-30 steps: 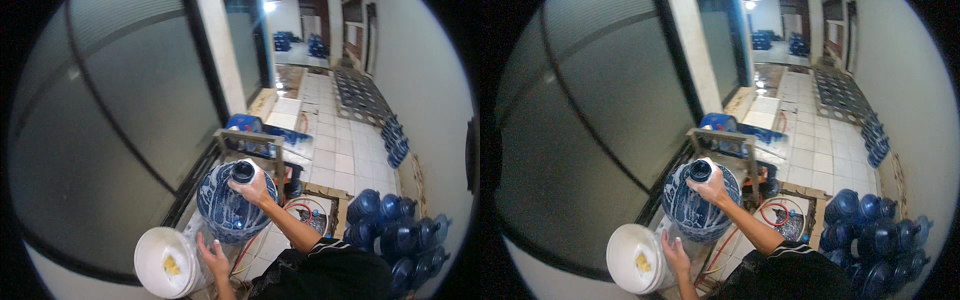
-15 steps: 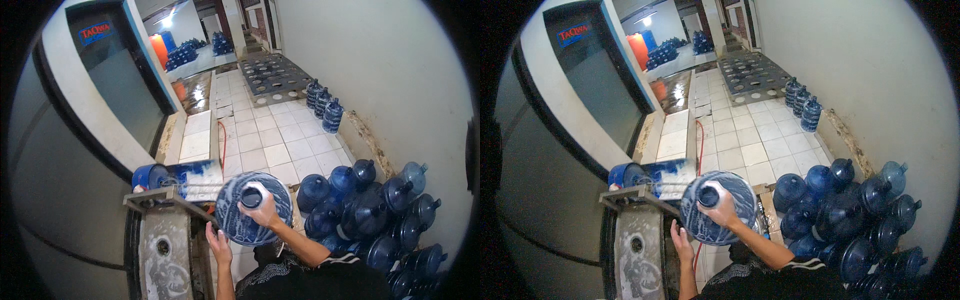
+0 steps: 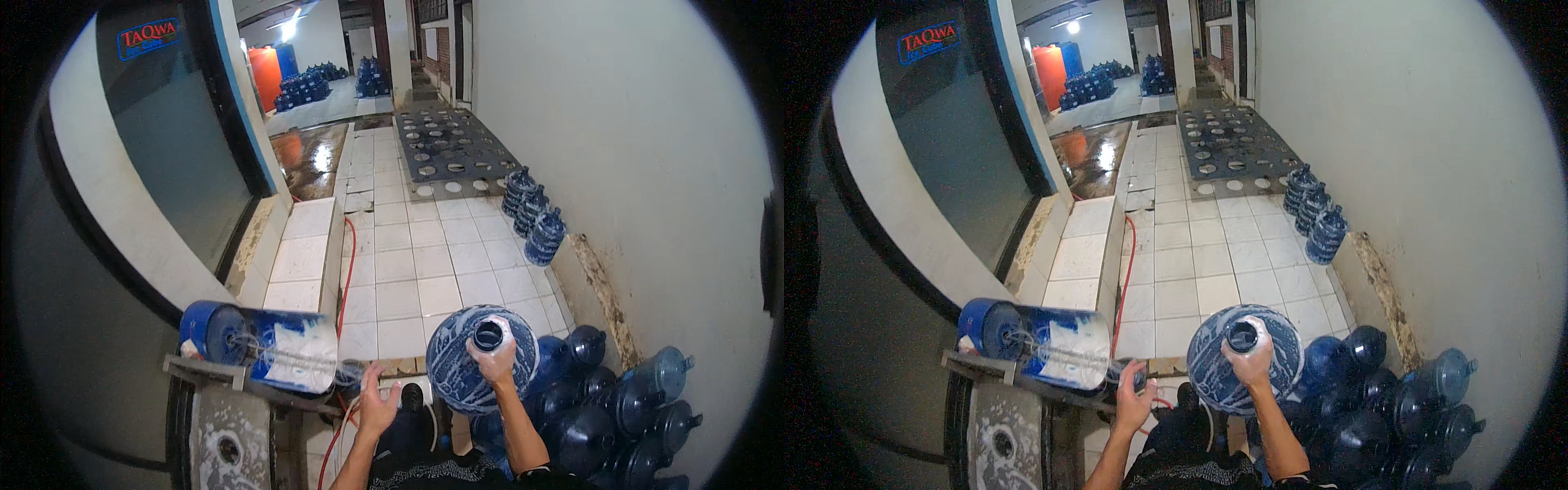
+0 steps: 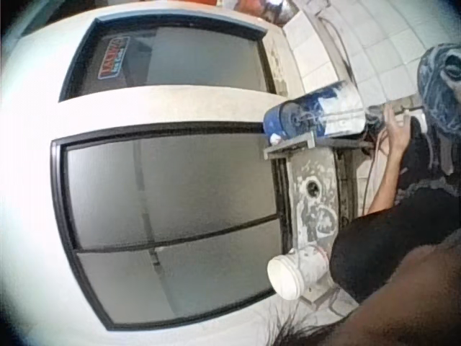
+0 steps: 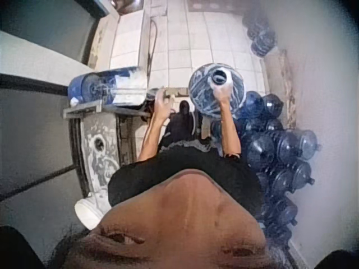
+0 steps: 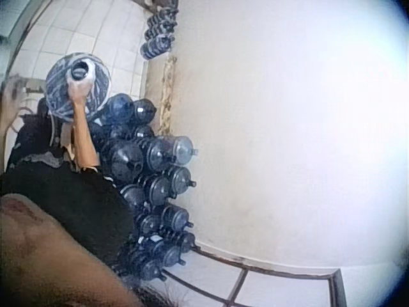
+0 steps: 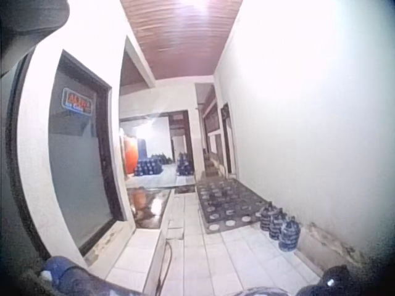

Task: The person scrubs the exterior of a large blue water jug with a yellow sponge and soapy water. They rotate the jug to clean all sides, then place it on the floor among other jugs before picking up a new one to repeat the process.

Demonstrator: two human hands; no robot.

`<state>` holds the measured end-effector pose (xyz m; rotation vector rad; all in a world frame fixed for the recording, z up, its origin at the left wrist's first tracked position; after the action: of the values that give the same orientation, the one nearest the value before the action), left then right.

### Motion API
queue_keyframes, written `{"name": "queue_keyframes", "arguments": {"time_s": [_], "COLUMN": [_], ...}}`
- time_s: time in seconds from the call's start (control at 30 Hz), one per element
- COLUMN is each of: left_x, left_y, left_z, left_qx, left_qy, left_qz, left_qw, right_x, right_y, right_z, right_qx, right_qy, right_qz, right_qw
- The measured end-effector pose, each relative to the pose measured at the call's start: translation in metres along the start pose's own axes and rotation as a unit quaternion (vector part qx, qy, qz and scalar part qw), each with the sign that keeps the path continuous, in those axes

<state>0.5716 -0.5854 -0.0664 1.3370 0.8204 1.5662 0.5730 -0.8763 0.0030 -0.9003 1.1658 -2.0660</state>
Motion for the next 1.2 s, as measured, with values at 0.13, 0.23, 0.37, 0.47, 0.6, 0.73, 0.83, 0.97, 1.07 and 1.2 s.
{"name": "queue_keyframes", "arguments": {"time_s": [0.13,0.23,0.37,0.47,0.6,0.73,0.83,0.97,1.07,1.2], "left_x": [-0.041,-0.09,-0.149,-0.172,-0.189,-0.217,-0.249,-0.308,-0.358,-0.42], "left_y": [0.005,0.031,0.074,0.089,0.097,0.068,0.04,0.06,0.047,0.07], "left_z": [0.084,0.156,0.248,0.316,0.383,0.447,0.5,0.572,0.638,0.725], "left_qx": [-0.04,-0.082,-0.214,-0.218,-0.279,-0.261,-0.258,-0.234,-0.2,-0.167], "left_qy": [-0.062,-0.137,-0.172,-0.186,-0.12,-0.055,-0.057,-0.026,-0.038,-0.038], "left_qz": [-0.03,-0.068,-0.026,-0.021,-0.05,-0.11,-0.099,-0.076,-0.084,-0.101], "left_qw": [0.997,0.985,0.961,0.958,0.951,0.958,0.959,0.969,0.976,0.98], "right_x": [-0.033,-0.058,-0.088,-0.112,-0.139,-0.169,-0.182,-0.155,-0.133,-0.094], "right_y": [0.016,0.026,0.029,0.026,0.028,0.046,0.087,0.207,0.28,0.364], "right_z": [0.066,0.126,0.191,0.236,0.291,0.344,0.389,0.464,0.514,0.567], "right_qx": [-0.02,0.009,0.036,0.05,0.071,0.113,0.103,0.009,-0.092,-0.158], "right_qy": [0.001,-0.002,0.003,-0.008,-0.022,-0.089,-0.161,-0.138,-0.09,-0.057], "right_qz": [0.019,0.004,-0.003,-0.017,-0.033,-0.078,-0.078,0.0,0.005,-0.115], "right_qw": [1.0,1.0,0.999,0.999,0.997,0.986,0.978,0.99,0.992,0.979]}}
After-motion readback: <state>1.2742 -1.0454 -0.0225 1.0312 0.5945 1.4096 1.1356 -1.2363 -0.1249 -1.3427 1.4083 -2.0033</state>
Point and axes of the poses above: each hand's wrist, its own z-axis towards the middle knuckle, its own x-axis out of the back of the hand, y = z × x, the point moved 9 cm from there along z, towards the middle knuckle, and after that the axes turned 4 degrees about -z, right-handed, at the moved point
